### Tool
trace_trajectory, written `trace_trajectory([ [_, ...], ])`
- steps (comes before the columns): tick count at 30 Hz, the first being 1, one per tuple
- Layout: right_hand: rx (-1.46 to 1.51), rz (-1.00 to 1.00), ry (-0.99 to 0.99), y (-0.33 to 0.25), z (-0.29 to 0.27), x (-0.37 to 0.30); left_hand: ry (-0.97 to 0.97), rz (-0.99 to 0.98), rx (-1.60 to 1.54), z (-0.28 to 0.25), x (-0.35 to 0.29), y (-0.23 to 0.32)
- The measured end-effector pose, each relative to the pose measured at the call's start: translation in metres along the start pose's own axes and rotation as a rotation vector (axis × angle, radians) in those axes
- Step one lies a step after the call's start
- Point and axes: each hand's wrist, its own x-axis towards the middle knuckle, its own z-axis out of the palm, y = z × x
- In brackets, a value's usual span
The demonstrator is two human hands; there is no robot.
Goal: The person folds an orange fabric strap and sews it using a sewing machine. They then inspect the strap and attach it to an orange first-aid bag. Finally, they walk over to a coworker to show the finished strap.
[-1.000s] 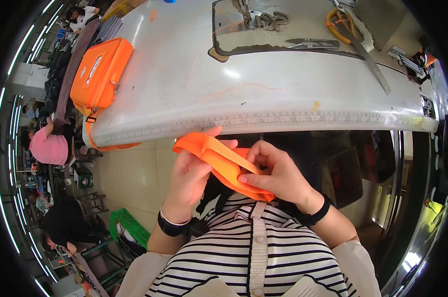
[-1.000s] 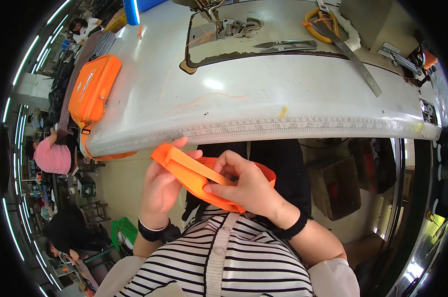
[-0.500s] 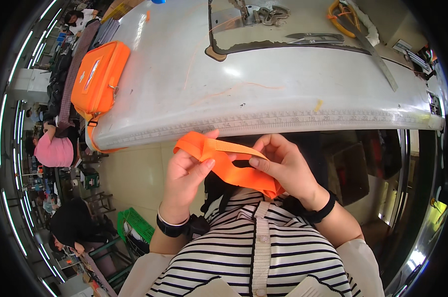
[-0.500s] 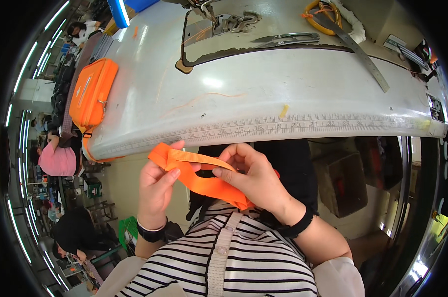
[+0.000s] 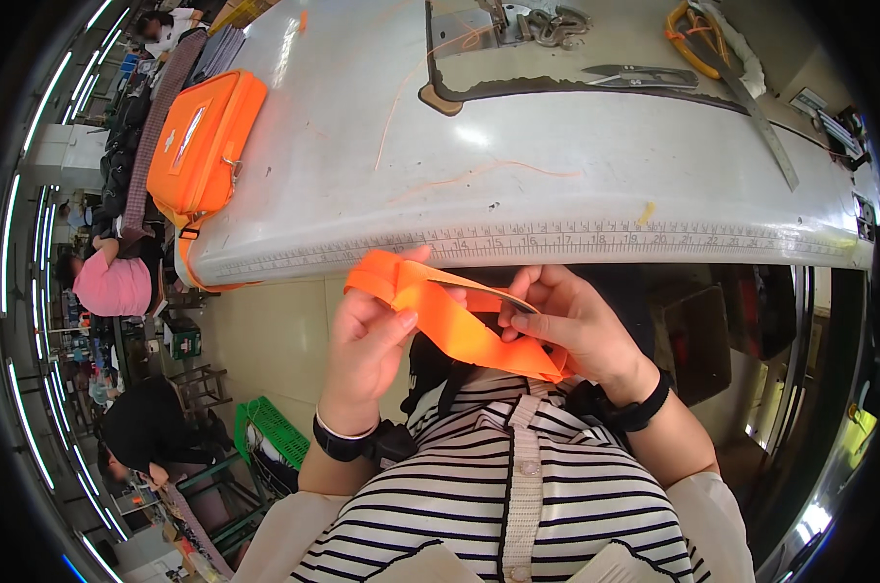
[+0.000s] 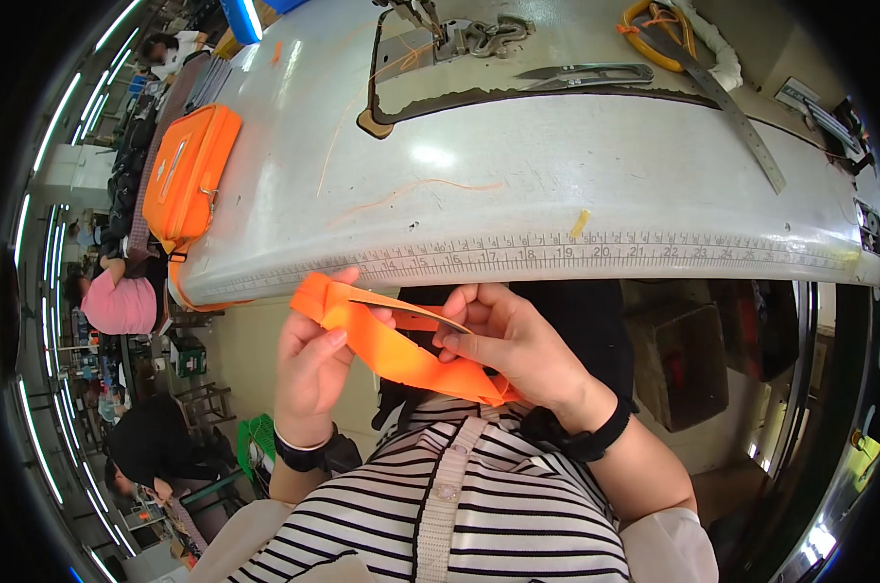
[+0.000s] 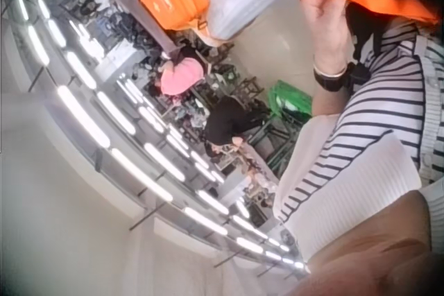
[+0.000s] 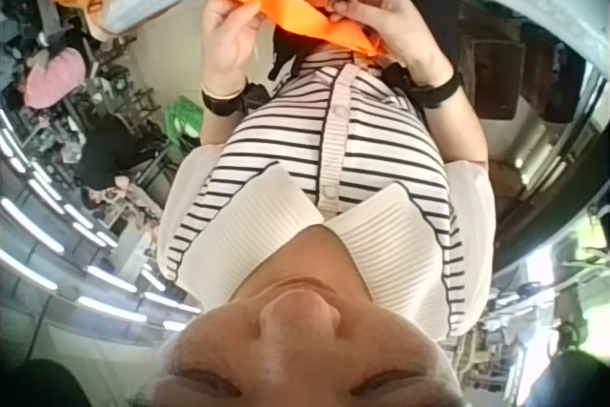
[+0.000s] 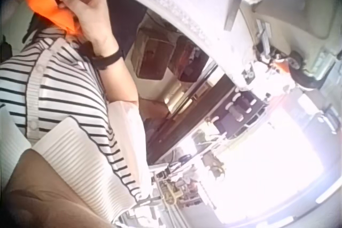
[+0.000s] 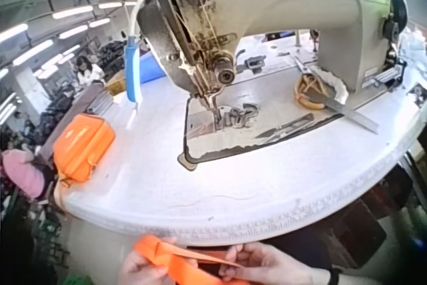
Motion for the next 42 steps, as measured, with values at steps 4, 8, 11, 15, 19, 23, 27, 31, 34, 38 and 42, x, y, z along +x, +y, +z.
trace_trajectory([
  [4, -0.132, -0.048, 0.061, 0.000, 0.004, -0.002, 0.035, 0.040, -0.020, -0.005, -0.001, 0.003],
  [8, -0.230, -0.057, 0.096, -0.001, 0.012, -0.005, 0.047, 0.099, 0.003, -0.011, -0.003, 0.000],
  [11, -0.304, -0.067, 0.080, -0.001, 0.014, -0.006, 0.032, 0.156, -0.097, -0.015, -0.004, -0.004],
  [15, -0.339, -0.083, 0.097, 0.000, 0.014, -0.006, 0.060, 0.166, -0.150, -0.013, -0.005, -0.003],
  [19, -0.315, -0.064, 0.100, -0.002, 0.015, -0.006, 0.197, 0.154, -0.181, -0.007, -0.006, -0.002],
  [23, -0.099, -0.088, 0.076, -0.003, 0.012, -0.005, 0.212, 0.132, -0.135, -0.013, -0.006, -0.004],
  [27, -0.002, -0.087, 0.055, -0.001, 0.008, -0.004, 0.201, 0.123, -0.113, -0.014, -0.006, -0.004],
  [31, 0.055, -0.103, 0.077, 0.002, 0.007, -0.003, 0.167, 0.080, -0.152, -0.014, -0.005, -0.002],
  [34, 0.087, -0.114, 0.080, 0.002, 0.007, -0.002, 0.094, 0.061, -0.149, -0.020, -0.007, -0.004],
  [38, 0.092, -0.110, 0.067, 0.002, 0.005, -0.003, 0.060, 0.049, -0.112, -0.019, -0.007, -0.002],
  [42, 0.075, -0.084, 0.010, 0.006, 0.001, -0.002, 0.047, 0.070, -0.146, -0.016, -0.008, -0.003],
])
